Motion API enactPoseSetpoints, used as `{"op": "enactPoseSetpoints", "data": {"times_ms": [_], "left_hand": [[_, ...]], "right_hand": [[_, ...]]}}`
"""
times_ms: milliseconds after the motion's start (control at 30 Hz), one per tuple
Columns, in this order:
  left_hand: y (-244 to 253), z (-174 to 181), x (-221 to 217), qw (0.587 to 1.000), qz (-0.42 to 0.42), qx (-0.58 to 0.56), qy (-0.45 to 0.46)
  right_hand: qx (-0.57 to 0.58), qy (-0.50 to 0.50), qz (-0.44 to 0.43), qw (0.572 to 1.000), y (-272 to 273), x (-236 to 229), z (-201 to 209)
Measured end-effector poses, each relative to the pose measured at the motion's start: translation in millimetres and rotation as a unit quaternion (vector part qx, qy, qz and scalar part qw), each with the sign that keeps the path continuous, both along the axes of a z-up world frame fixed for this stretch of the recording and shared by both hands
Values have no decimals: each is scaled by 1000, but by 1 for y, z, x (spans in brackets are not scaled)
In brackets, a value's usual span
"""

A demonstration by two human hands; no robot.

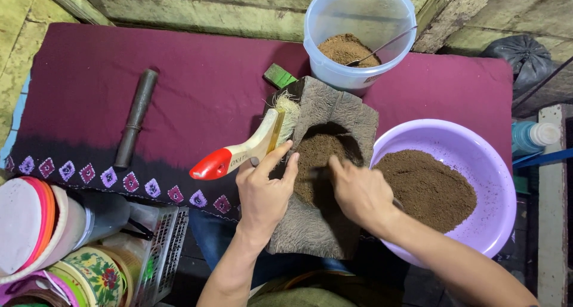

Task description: The person fills a hollowed-out block with soil by hand and using a small spoon, while cleaning the block with a brush.

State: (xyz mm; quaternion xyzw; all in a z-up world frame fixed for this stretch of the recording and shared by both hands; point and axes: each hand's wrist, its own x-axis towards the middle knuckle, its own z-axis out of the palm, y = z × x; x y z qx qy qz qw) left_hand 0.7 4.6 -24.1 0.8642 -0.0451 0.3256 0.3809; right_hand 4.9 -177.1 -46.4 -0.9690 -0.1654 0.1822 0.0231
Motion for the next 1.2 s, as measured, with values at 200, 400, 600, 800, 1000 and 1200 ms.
{"op": "enactPoseSetpoints", "data": {"times_ms": [200,400,600,800,1000,1200], "left_hand": [[7,-10,-3,1000,-6,-1,11],[3,-20,-4,1000,0,-4,11],[5,-18,-2,1000,-1,-15,11],[5,-14,0,1000,3,-10,8],[6,-17,-2,1000,3,-11,5],[6,-12,-1,1000,-3,-20,6]], "right_hand": [[-10,-20,-47,999,14,38,-9],[-21,30,43,998,15,0,2],[-24,24,112,993,16,-3,3],[-45,51,129,989,-6,-8,26],[7,-11,7,1000,-8,22,2],[3,-39,-54,998,16,45,0]]}}
